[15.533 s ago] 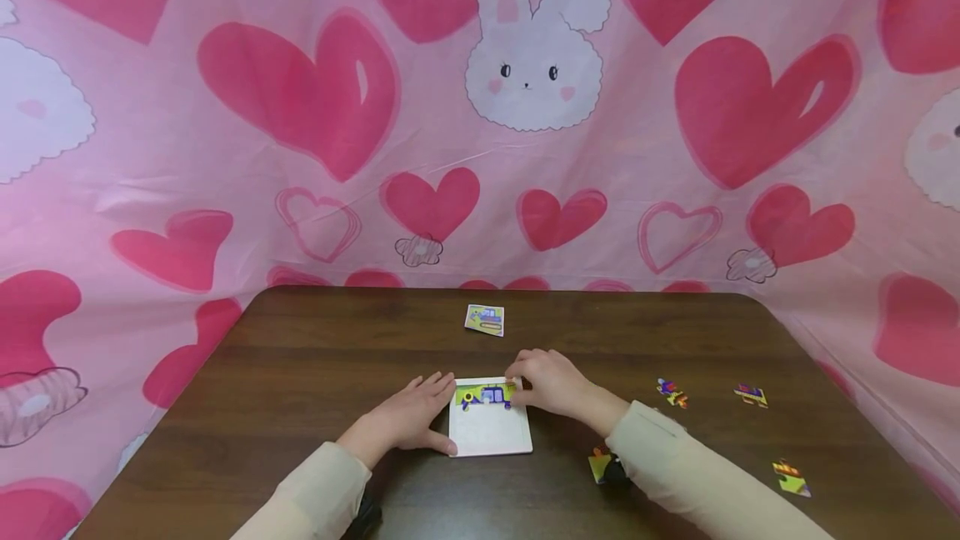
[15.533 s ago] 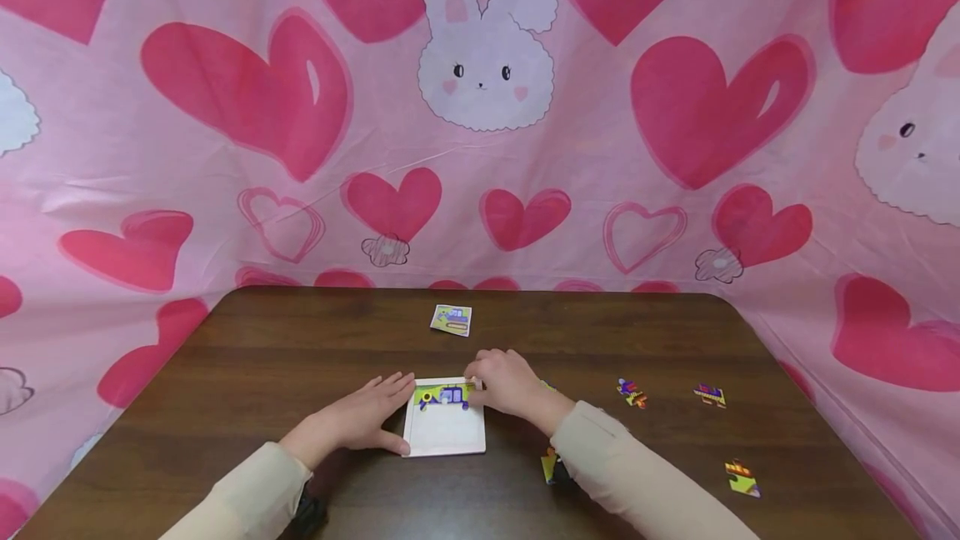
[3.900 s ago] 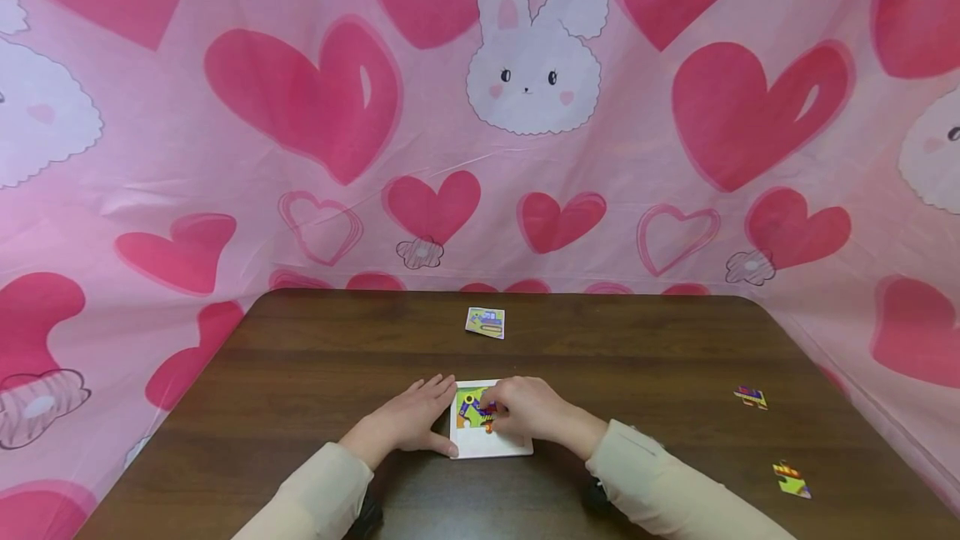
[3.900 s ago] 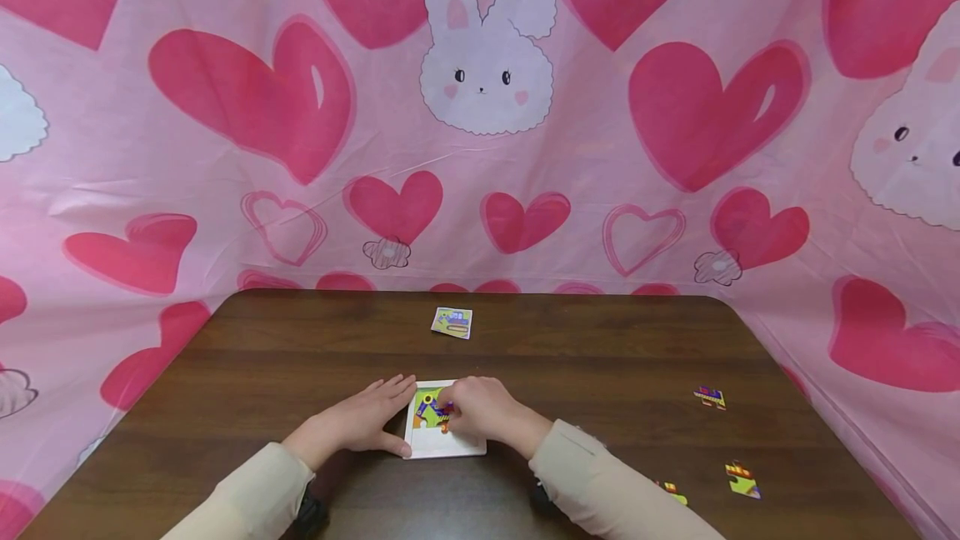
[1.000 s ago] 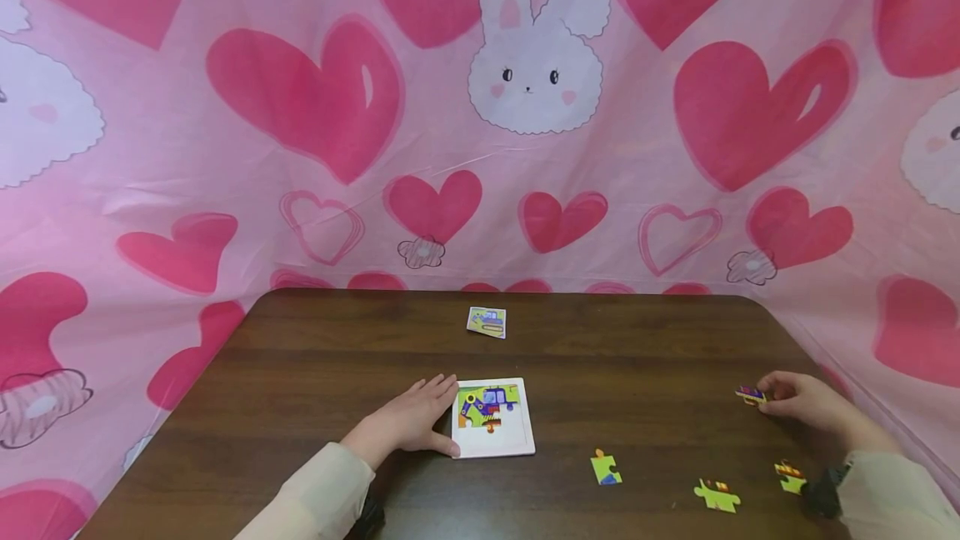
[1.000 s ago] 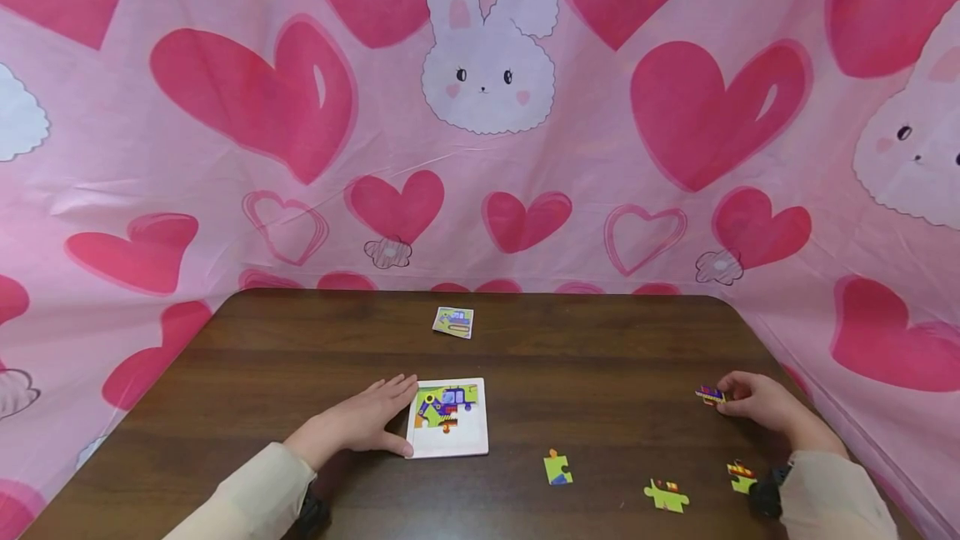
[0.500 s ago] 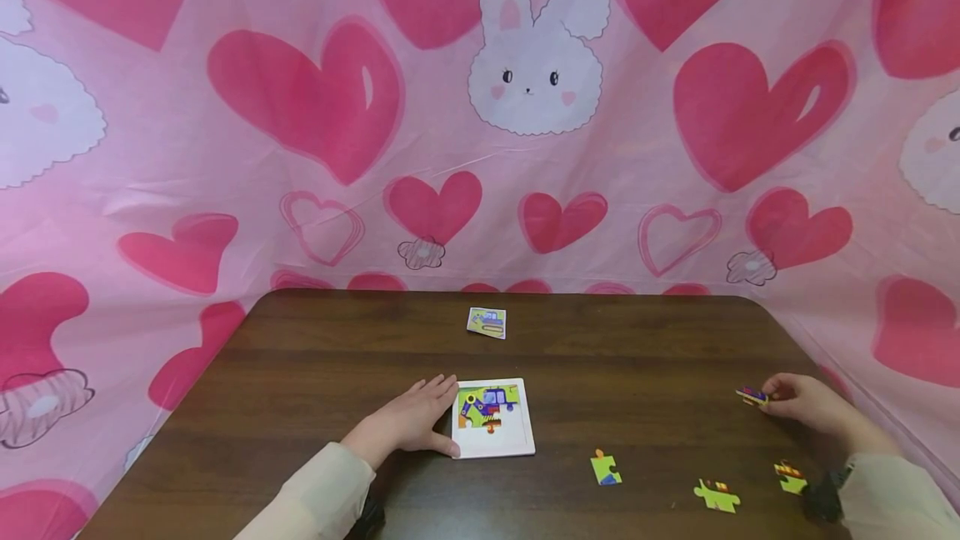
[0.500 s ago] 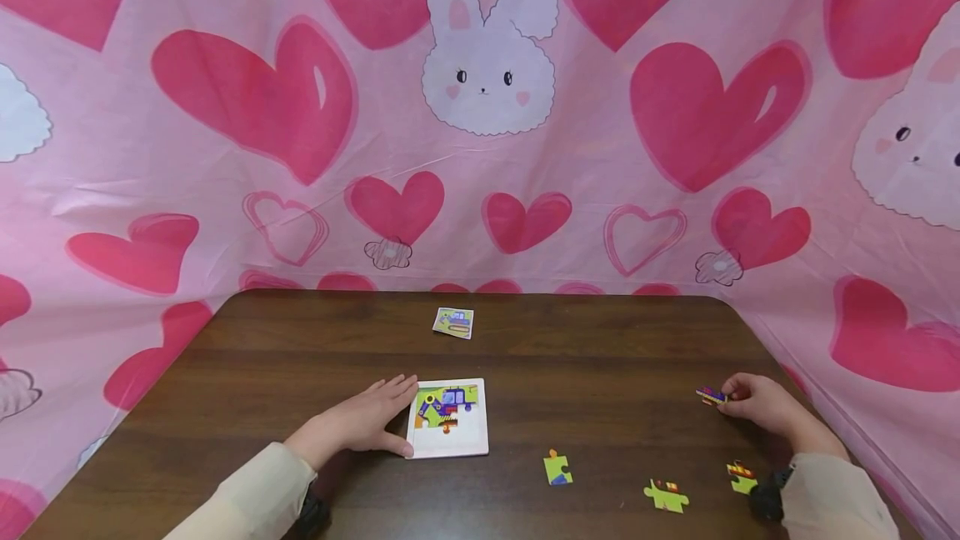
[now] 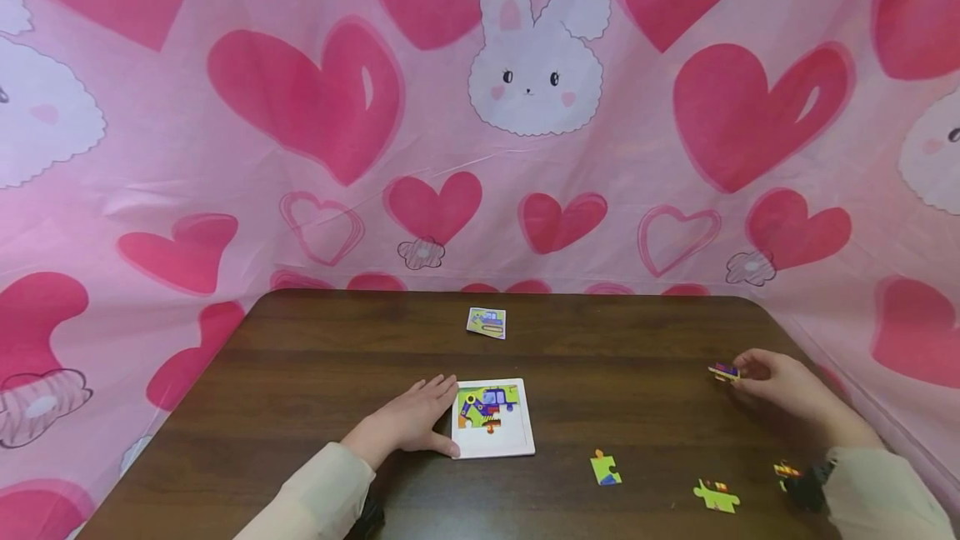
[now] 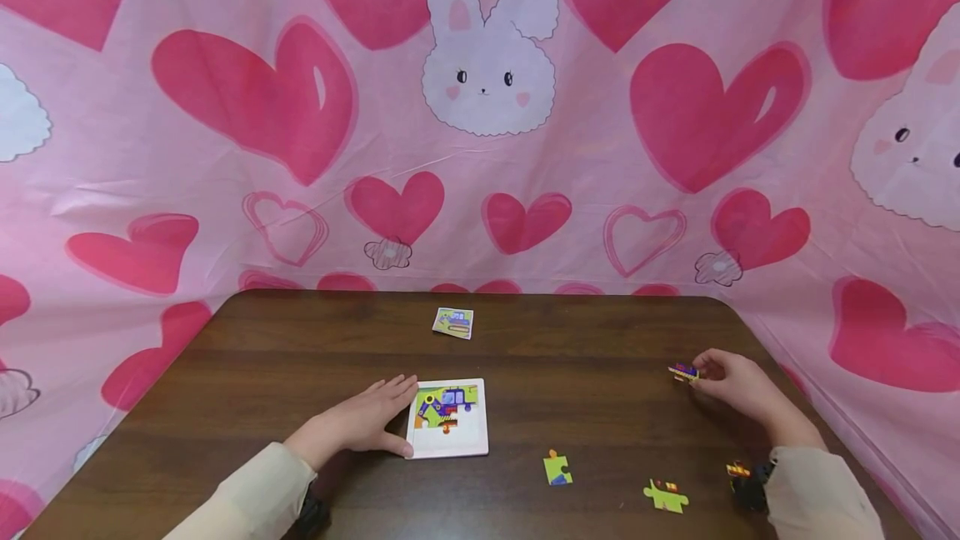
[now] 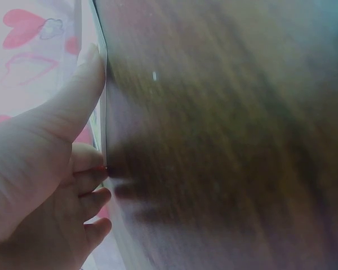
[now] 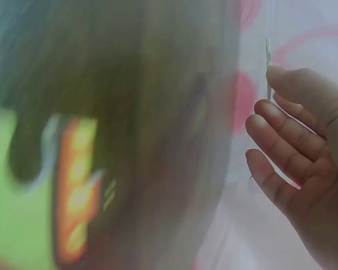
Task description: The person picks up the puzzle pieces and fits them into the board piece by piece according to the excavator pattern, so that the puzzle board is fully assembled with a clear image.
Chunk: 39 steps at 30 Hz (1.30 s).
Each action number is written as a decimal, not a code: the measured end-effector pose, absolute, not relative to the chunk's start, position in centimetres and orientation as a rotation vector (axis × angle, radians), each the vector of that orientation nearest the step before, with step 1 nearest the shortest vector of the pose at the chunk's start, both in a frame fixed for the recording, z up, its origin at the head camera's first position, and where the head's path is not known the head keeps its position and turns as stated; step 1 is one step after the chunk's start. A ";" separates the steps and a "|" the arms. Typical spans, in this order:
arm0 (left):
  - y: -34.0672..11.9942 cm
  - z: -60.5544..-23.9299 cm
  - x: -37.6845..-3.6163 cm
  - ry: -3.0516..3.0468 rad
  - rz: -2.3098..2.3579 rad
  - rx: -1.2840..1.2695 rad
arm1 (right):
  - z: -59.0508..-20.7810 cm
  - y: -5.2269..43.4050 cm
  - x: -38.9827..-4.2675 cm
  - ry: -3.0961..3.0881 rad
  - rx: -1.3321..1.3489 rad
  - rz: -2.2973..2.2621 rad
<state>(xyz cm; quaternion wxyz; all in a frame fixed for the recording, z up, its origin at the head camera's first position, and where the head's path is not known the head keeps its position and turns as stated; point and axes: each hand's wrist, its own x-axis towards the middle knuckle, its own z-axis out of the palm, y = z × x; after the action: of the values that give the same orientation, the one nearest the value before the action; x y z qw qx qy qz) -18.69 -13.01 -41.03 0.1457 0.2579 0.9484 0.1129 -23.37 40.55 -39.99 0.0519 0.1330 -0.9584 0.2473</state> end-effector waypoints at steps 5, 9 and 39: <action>-13.0 -41.1 -18.7 2.736 0.316 0.741 | -38.5 37.4 -23.7 -2.853 0.474 0.728; -13.0 -41.2 -18.8 2.735 0.316 0.738 | -37.6 34.7 -23.8 -2.810 0.555 0.755; -13.1 -41.5 -19.0 2.731 0.311 0.740 | -38.1 17.7 -23.0 -2.683 1.183 0.717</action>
<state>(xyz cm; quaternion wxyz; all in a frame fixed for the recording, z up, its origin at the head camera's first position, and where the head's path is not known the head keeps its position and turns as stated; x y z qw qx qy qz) -19.05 -13.13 -41.46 0.1471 0.2573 0.9489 0.1082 -22.98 17.66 -38.11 0.0614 0.3910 -0.8872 0.2372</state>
